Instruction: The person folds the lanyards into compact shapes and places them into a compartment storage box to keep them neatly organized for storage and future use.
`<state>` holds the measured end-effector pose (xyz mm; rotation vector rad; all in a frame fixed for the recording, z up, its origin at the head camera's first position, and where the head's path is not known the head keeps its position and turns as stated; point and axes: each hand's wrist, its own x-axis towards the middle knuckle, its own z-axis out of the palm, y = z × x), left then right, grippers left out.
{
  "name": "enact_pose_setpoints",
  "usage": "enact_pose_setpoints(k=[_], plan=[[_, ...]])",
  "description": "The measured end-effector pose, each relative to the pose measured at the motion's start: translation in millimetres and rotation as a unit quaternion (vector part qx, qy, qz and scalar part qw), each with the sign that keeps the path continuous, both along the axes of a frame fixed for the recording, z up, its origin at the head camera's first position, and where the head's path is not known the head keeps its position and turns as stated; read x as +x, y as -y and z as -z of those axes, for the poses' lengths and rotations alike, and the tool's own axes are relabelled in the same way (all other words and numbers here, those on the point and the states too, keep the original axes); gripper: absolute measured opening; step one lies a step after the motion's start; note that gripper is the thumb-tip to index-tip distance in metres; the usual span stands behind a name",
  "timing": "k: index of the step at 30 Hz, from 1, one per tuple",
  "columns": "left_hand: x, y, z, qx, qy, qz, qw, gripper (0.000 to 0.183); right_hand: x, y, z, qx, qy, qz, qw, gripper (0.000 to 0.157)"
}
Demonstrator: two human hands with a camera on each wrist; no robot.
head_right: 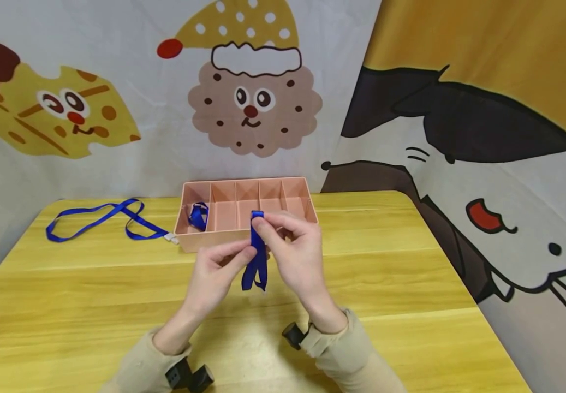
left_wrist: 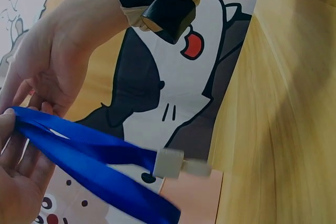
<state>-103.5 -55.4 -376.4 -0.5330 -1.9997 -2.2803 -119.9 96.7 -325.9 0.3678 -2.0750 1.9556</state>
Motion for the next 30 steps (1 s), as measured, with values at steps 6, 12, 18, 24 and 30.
enact_pose_setpoints(k=[6, 12, 18, 24, 30], plan=[[0.0, -2, 2.8, -0.004, -0.018, 0.011, 0.9998, 0.027, 0.4, 0, -0.4, -0.020, 0.013, -0.002, 1.000, 0.012], [0.1, -4, 3.5, 0.000, -0.019, 0.015, 0.9997, 0.028, -0.9, 1, -0.6, -0.061, 0.008, -0.016, 0.998, 0.014], [0.6, -7, 2.9, 0.001, 0.004, 0.027, 0.9996, 0.033, -2.4, 0, 0.2, -0.069, 0.008, -0.020, 0.997, 0.014], [1.8, -10, 3.5, 0.033, 0.032, 0.070, 0.9964, 0.044, -5.6, -1, 2.2, -0.094, -0.004, -0.033, 0.995, 0.034], [2.2, -12, 4.1, 0.028, 0.036, 0.074, 0.9962, 0.049, -9.7, -5, 1.7, -0.077, 0.003, -0.034, 0.996, 0.042]])
